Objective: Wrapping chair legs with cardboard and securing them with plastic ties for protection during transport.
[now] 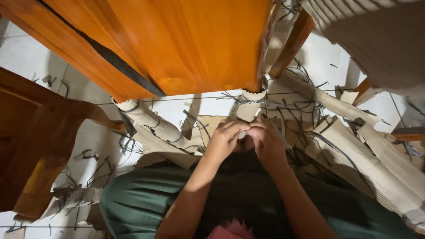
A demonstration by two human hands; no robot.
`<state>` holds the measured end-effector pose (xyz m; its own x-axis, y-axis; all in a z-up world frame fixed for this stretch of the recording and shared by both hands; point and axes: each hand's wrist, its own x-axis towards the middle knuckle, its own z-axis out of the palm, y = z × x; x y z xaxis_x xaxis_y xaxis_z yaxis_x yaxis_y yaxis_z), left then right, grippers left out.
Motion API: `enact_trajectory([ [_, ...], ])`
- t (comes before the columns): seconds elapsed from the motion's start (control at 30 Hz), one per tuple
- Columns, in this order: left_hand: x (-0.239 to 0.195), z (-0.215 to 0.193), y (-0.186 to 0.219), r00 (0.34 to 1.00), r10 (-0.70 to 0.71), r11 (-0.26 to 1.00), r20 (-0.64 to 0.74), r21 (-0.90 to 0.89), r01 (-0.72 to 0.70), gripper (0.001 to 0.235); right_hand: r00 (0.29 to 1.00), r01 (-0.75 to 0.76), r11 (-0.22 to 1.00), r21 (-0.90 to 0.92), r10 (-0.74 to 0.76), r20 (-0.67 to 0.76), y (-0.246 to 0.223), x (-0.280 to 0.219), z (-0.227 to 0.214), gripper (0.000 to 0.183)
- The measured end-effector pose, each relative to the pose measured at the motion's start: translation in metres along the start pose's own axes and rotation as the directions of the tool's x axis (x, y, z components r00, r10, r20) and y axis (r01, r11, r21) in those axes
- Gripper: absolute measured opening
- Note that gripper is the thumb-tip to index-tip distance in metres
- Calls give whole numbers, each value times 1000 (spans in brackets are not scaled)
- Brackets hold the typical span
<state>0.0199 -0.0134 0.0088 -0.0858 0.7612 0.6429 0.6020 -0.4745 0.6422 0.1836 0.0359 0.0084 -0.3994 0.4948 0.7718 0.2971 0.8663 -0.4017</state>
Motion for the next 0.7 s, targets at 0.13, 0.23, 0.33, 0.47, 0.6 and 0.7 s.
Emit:
enact_trajectory([
  [0.13,-2,-2,3,997,-73,997,-12,-16,73,15,999,-34,999,-32,34,-23,32,-32,22,6],
  [0.23,-3,0,4,993,-118,991,6,71,117,12,992,-118,968,-220,124,14,32,-37,33,11],
  [0.33,6,-7,19,987,-157,984,-13,77,158,8,992,-129,972,-199,129,-11,34,-39,39,10],
  [0.47,12,-10,25,977,-203,976,-66,65,207,11,996,-90,980,-179,83,-43,43,-50,46,8],
  [0.6,10,-13,14,985,-143,982,-96,113,153,16,986,-154,982,-106,159,44,36,-50,40,18],
  [0.7,11,-14,12,989,-122,983,-87,129,132,14,991,-77,981,-175,95,95,45,-57,42,19],
])
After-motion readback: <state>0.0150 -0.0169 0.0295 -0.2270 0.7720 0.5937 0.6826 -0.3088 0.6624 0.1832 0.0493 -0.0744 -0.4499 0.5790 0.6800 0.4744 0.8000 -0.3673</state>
